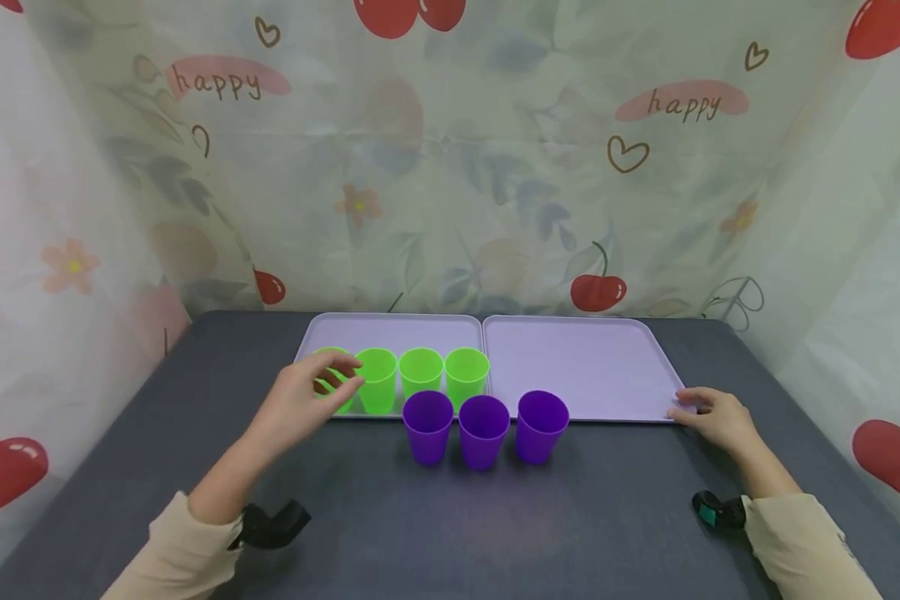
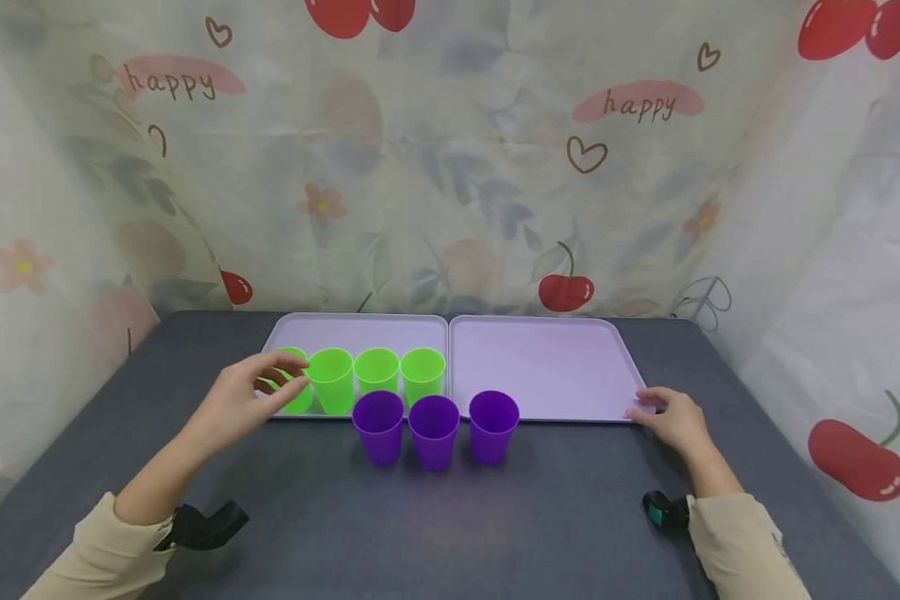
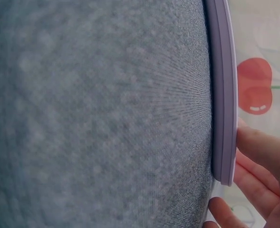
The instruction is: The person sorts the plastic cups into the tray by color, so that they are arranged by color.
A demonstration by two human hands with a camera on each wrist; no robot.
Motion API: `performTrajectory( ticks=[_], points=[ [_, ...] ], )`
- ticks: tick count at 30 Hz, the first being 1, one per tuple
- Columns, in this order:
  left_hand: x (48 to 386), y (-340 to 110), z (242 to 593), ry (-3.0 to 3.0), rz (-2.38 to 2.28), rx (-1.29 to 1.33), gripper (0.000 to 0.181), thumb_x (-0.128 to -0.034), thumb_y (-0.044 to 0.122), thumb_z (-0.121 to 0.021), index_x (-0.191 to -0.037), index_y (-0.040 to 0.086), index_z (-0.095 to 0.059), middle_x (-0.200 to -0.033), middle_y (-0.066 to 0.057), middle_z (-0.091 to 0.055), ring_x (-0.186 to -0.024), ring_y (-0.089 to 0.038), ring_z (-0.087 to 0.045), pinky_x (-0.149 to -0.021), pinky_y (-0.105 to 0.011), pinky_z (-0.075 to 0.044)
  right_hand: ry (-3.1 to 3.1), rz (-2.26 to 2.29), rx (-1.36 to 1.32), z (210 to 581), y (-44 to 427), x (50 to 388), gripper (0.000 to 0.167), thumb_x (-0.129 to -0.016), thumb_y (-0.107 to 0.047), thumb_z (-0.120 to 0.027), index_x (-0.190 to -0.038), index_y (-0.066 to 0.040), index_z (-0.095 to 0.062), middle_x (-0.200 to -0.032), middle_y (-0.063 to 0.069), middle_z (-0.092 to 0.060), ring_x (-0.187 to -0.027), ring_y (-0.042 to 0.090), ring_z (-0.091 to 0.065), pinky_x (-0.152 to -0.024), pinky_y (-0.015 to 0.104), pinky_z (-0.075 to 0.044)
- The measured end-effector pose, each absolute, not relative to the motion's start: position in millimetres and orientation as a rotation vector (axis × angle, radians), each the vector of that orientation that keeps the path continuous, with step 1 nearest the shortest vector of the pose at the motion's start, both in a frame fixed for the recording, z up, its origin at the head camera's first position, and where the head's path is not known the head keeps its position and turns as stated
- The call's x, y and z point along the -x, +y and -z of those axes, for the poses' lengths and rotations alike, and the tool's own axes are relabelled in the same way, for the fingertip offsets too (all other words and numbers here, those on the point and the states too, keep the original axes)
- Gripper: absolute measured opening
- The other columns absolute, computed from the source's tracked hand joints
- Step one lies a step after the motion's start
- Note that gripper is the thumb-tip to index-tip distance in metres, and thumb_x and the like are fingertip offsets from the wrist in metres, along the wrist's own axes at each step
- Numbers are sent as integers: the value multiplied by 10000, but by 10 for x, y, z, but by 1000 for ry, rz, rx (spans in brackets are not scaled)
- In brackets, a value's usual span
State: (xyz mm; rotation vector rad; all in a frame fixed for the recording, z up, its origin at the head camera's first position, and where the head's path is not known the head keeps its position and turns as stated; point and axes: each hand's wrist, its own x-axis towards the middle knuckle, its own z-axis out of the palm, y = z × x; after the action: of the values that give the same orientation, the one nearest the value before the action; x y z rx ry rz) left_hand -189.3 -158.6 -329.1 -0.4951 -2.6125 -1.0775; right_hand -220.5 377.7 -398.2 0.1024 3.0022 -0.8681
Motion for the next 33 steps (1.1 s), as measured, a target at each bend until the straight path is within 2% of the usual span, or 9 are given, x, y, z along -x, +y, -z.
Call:
performTrajectory(
  ticks=[6,11,16,33],
  points=[
    [1855,-1270,3447,-2665,1159,634,357,-825,225,-705,-1140,89,-607,-1088,-75,-636,-926,-233,-617,-795,-385,-518,3001,877,-99,3981,3777,2199,535,-868,-321,-643,-1180,104,-548,-1215,342,-531,-1070,481,-530,-830,522,-465],
    [1825,-1096,3591,-2680,1146,642,504,-794,327,-728,-1214,103,-562,-1175,-91,-591,-998,-259,-584,-850,-395,-495,3005,886,-91,3988,3773,2193,522,-867,-303,-644,-1178,105,-549,-1209,342,-534,-1064,476,-535,-824,510,-467],
    [1817,-989,3712,-2674,1124,603,600,-757,335,-760,-1248,74,-536,-1208,-77,-569,-1071,-246,-550,-870,-385,-475,2996,888,-99,3978,3772,2193,533,-867,-309,-644,-1184,107,-541,-1216,341,-530,-1069,481,-526,-824,514,-464],
    [1815,-839,3804,-2590,1223,538,567,-723,265,-789,-1202,75,-553,-1135,-83,-573,-1013,-197,-545,-831,-405,-513,2968,878,-92,3971,3778,2214,556,-872,-331,-637,-1202,103,-529,-1229,347,-513,-1076,483,-514,-838,528,-459]
  ],
)
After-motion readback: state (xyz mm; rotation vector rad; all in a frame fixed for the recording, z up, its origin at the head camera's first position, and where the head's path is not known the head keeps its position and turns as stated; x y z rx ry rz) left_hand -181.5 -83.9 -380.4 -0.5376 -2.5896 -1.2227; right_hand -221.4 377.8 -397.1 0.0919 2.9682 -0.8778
